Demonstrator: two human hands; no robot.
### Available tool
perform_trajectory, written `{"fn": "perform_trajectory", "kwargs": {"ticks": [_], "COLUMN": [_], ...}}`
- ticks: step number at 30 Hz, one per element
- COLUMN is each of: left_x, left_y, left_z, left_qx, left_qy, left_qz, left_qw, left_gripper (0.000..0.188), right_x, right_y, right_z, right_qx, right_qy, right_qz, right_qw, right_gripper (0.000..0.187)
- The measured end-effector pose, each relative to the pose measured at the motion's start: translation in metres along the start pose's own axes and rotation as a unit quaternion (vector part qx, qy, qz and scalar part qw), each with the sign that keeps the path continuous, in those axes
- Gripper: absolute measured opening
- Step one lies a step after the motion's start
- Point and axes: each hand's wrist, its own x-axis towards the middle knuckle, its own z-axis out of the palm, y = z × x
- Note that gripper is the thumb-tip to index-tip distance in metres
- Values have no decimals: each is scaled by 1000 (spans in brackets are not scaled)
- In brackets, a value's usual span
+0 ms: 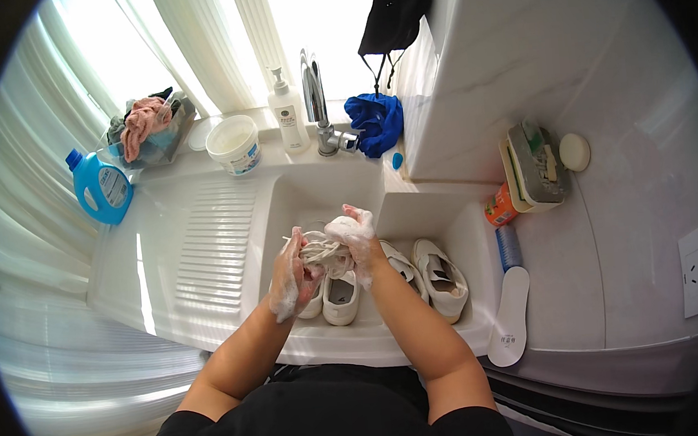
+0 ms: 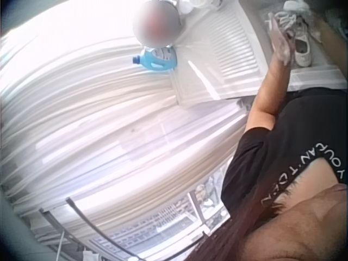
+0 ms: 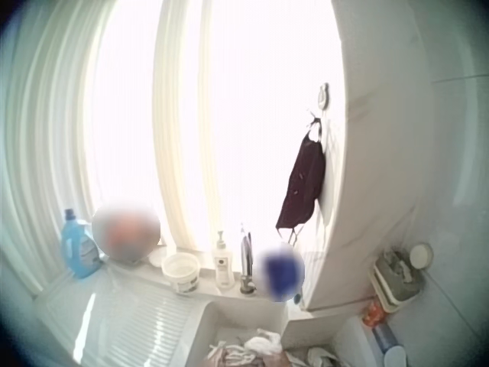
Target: The person washes shoelaces by hand in a sink using soap and water. They scrub the laces together to create foam and then rinse them under the running water.
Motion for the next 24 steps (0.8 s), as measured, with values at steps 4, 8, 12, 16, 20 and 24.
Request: {"fn": "perform_trajectory", "kwargs": {"ticks": [4, 8, 12, 16, 20, 24], "left_x": [1, -16, -10, 11, 3, -4], "left_y": [10, 26, 28, 16, -24, -22], "left_z": [0, 14, -1, -29, -17, -1], "left_qx": [88, 383, 67, -89, 22, 136], "left_qy": [-42, -147, -86, -98, -64, 44], "left_qz": [-6, 27, -23, -32, -8, -62], "left_qw": [995, 912, 994, 991, 998, 988], "left_gripper": [27, 27, 29, 28, 23, 25], "right_x": [-31, -13, 0, -17, -8, -6], "right_y": [-12, -17, -2, 12, 61, 51], "right_z": [16, 4, -15, 4, 10, 2], "right_qx": [-197, -292, -108, -200, -459, -340], "right_qy": [-168, -269, -141, -166, 39, 71], "right_qz": [-32, 109, 63, -156, -438, -241], "right_qw": [965, 911, 982, 953, 772, 906], "right_gripper": [84, 60, 51, 48, 29, 18]}}
